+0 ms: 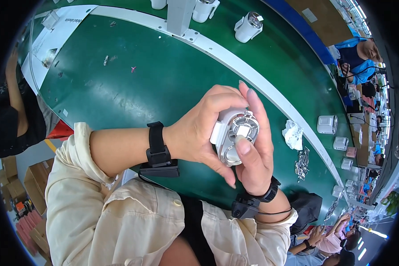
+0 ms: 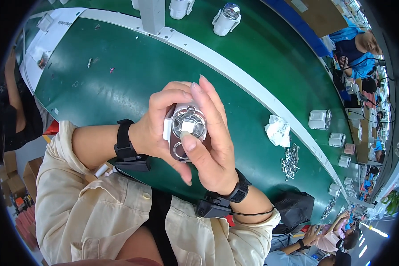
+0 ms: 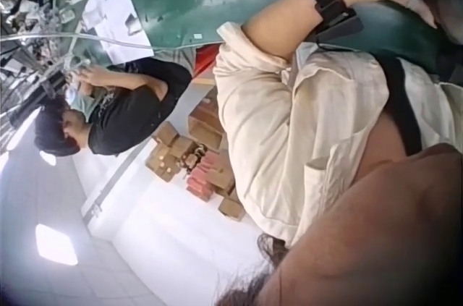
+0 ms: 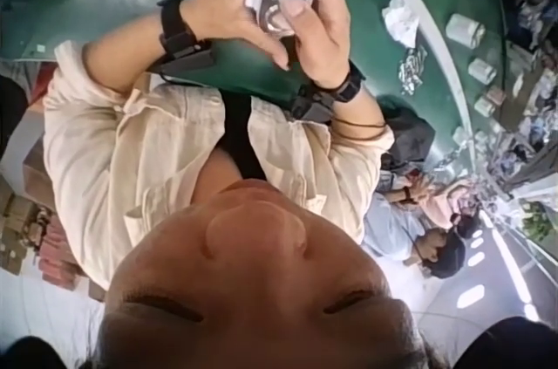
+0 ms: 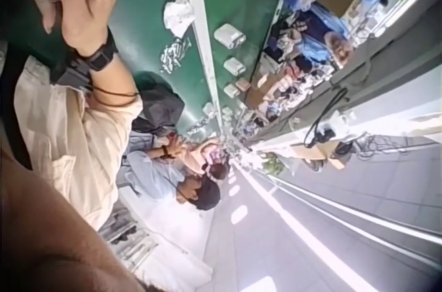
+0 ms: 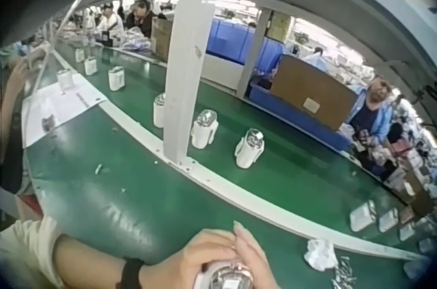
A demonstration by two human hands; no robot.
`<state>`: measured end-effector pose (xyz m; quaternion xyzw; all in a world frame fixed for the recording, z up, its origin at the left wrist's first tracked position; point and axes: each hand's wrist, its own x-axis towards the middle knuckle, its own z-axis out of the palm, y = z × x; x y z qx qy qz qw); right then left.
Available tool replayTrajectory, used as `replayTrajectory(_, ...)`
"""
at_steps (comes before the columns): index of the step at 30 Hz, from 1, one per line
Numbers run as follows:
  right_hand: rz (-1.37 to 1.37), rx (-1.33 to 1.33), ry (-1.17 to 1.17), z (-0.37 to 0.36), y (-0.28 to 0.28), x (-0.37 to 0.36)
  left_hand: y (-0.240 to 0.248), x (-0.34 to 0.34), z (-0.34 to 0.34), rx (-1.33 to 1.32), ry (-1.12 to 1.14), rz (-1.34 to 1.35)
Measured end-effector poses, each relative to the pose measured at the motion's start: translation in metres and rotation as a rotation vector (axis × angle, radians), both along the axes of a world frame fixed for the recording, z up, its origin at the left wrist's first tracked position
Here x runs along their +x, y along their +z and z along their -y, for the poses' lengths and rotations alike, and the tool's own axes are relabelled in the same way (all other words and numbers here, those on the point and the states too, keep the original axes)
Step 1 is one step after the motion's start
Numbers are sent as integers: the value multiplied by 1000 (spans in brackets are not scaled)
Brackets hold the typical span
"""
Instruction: Assembling small components onto white electronic device housings on an assembly line.
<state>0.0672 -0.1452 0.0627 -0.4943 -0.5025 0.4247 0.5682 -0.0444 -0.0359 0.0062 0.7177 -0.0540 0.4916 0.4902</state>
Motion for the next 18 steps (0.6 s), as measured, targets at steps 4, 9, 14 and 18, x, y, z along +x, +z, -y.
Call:
replayTrajectory(4, 9, 2, 31, -3, -1, 4, 5, -9, -4, -51, -100, -50)
replayTrajectory(9, 63, -15, -17, -6, -8, 3, 1, -9, 5, -300, -177, -143)
replayTrajectory(14, 26, 22, -67, -10, -15, 1, -1, -8, 11, -274, -137, -172)
replayTrajectory(18, 15, 16, 0, -13, -14, 7, 2, -12, 12, -356, -159, -274)
